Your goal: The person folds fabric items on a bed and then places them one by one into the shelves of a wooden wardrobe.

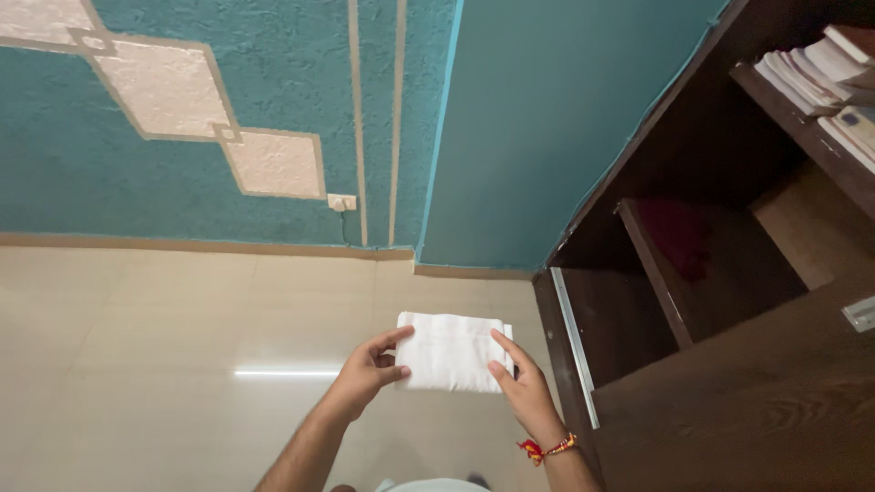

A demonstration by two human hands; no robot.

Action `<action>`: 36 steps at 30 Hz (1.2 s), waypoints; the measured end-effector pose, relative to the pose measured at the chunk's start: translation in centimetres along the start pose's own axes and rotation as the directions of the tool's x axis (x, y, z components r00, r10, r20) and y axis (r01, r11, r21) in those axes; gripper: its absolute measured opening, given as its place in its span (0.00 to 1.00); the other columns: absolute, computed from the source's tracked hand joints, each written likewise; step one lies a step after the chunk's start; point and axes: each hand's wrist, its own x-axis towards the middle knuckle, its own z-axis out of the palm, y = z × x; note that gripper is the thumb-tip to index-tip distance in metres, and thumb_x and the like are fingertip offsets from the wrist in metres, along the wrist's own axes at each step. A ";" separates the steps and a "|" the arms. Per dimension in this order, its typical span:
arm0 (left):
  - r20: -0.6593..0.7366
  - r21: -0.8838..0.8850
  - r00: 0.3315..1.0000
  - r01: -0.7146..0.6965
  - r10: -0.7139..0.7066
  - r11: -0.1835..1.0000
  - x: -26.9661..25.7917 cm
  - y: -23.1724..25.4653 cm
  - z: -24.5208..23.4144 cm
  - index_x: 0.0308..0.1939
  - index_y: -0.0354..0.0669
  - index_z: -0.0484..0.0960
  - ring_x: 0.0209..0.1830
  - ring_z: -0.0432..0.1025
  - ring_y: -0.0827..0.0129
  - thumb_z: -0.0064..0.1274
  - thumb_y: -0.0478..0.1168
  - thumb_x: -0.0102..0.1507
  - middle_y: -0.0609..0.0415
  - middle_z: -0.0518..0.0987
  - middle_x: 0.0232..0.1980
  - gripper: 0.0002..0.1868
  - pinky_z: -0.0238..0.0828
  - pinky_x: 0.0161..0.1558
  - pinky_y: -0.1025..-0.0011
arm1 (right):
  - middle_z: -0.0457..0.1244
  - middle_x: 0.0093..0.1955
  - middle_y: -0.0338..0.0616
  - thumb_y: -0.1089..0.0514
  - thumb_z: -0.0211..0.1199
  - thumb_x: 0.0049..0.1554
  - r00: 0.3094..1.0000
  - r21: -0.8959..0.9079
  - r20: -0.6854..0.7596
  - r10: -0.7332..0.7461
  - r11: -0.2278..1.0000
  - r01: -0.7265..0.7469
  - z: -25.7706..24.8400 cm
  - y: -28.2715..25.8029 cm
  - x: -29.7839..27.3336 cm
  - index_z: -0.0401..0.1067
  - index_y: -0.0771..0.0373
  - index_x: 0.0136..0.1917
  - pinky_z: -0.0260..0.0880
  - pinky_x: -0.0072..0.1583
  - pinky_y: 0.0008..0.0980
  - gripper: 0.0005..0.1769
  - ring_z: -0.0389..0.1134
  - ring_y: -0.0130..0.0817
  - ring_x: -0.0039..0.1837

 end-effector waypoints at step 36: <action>0.037 0.032 0.998 -0.047 0.046 0.998 40.0 9.0 18.5 0.69 0.41 0.76 0.41 0.70 0.71 0.56 0.20 0.56 0.52 0.78 0.54 0.36 0.74 0.50 0.70 | 0.60 0.75 0.50 0.62 0.65 0.56 1.000 0.042 -0.018 -0.019 0.999 0.019 -26.3 9.7 32.7 0.62 0.64 0.76 0.55 0.74 0.33 0.35 0.59 0.35 0.75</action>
